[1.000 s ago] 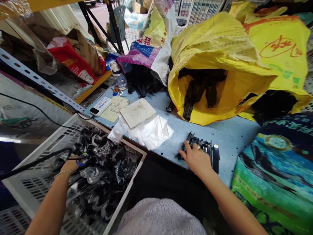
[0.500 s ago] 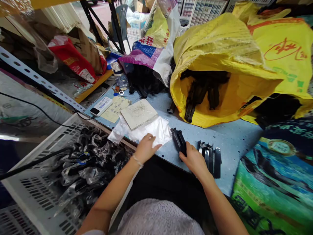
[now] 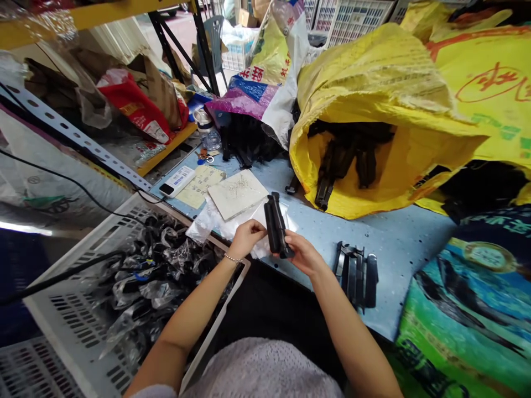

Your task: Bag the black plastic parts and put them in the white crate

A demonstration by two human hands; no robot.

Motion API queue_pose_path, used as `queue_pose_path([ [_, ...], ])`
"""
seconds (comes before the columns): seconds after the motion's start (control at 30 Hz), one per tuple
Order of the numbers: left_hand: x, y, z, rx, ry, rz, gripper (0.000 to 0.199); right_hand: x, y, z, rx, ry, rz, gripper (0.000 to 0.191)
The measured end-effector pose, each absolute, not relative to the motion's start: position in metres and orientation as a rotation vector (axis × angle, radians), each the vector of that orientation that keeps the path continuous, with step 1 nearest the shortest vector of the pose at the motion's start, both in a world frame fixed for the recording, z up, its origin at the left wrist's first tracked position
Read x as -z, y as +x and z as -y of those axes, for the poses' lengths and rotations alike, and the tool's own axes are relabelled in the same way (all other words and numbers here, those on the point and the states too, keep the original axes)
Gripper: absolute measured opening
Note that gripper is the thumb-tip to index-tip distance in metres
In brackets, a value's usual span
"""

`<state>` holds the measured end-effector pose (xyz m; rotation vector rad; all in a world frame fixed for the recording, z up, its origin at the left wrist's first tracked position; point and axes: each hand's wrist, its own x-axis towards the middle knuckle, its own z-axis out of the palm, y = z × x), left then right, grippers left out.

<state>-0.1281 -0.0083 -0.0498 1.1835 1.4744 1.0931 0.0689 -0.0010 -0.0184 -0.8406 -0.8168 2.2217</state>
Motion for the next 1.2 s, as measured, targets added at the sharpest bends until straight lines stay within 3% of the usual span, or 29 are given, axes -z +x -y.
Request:
queue_pose_path([
  [0.13, 0.051, -0.135, 0.014, -1.233, 1.187, -1.450, 0.024, 0.036, 0.060, -0.007, -2.237, -0.846, 0.567, 0.020],
  [0.27, 0.057, -0.145, 0.013, -1.153, 1.256, -1.573, 0.023, 0.046, 0.064, -0.001, -2.268, -0.847, 0.325, 0.020],
  [0.47, 0.067, -0.132, 0.009, -0.928, 2.011, -1.827, 0.021, 0.036, 0.079, 0.022, -2.122, -0.941, 0.243, 0.020],
  [0.67, 0.085, -0.129, 0.015, -1.031, 2.062, -1.813, 0.063, 0.019, 0.062, 0.010, -2.174, -0.741, 0.380, 0.029],
  [0.77, 0.089, -0.134, 0.019, -1.061, 2.072, -1.763, 0.074, 0.027, 0.036, -0.009, -2.245, -0.800, 0.339, 0.022],
  [0.87, 0.086, -0.140, 0.023, -1.048, 2.042, -1.740, 0.079, 0.039, 0.035, -0.020, -2.073, -0.933, 0.277, 0.012],
  [1.0, 0.074, -0.132, 0.026, -0.972, 2.008, -1.780, 0.053, 0.040, 0.076, -0.011, -1.822, -0.952, 0.292, 0.016],
  [1.2, 0.062, -0.104, 0.013, -0.772, 2.099, -1.860, 0.007, 0.026, 0.111, 0.018, -1.804, -1.007, 0.404, 0.027],
])
